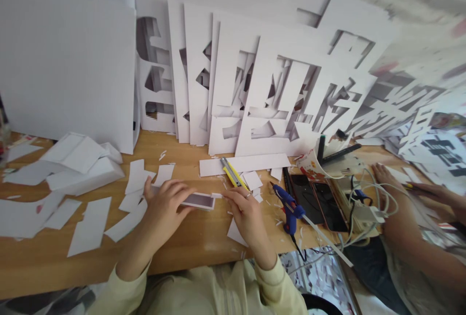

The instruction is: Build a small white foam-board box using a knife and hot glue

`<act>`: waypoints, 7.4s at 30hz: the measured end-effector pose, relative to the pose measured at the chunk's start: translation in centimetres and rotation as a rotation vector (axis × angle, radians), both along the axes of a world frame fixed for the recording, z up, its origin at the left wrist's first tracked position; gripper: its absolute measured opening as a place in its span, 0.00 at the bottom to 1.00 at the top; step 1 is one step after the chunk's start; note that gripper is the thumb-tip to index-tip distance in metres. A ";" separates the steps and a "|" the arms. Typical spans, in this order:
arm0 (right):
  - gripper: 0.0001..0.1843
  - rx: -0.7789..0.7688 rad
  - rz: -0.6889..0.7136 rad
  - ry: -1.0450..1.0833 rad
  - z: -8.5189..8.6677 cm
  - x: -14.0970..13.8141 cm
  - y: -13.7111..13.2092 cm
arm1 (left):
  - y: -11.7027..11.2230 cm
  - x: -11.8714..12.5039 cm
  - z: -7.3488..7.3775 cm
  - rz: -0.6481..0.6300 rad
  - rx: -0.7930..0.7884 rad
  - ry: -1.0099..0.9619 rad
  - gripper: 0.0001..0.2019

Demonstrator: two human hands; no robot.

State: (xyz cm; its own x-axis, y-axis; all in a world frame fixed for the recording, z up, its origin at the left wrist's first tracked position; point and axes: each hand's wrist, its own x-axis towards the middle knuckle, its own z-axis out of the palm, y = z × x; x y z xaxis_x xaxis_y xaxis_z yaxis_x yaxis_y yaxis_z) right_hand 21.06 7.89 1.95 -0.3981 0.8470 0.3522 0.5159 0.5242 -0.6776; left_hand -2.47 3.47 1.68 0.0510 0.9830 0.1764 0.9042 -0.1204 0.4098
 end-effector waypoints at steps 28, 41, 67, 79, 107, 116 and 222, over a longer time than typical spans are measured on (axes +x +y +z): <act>0.23 0.083 0.078 -0.198 0.8 1.5 -0.2 | 0.0 -0.3 -0.2 0.018 -0.035 0.014 0.15; 0.10 -0.270 0.093 0.155 0.8 1.6 -0.2 | -0.1 -0.4 -0.6 0.027 -0.034 0.022 0.14; 0.14 -0.122 0.083 0.103 -0.4 1.4 -1.5 | 0.0 -0.1 -0.2 0.045 -0.022 0.012 0.14; 0.02 -0.200 -0.105 0.227 -0.7 1.1 -2.8 | 0.0 -0.5 -0.1 0.030 -0.039 0.048 0.12; 0.18 -0.763 -0.050 0.824 -1.2 -0.2 -2.7 | 0.2 -0.8 1.3 0.037 -0.166 0.143 0.12; 0.10 -0.861 0.141 0.663 -0.4 1.0 -3.8 | 0.4 -1.0 1.7 0.035 -0.190 0.145 0.12; 0.17 -0.800 -0.318 0.915 2.2 1.4 -4.1 | -0.1 -0.8 -1.7 -0.077 0.285 0.026 0.13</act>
State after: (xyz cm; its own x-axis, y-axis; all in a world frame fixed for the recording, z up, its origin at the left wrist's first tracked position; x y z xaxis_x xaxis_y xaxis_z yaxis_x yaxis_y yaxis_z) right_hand 22.49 3.80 4.15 -0.0186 0.9641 -0.2647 -0.2826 -0.2591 -0.9236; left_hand -3.29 3.34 -0.04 0.1318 0.8870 0.4425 0.8976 -0.2962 0.3265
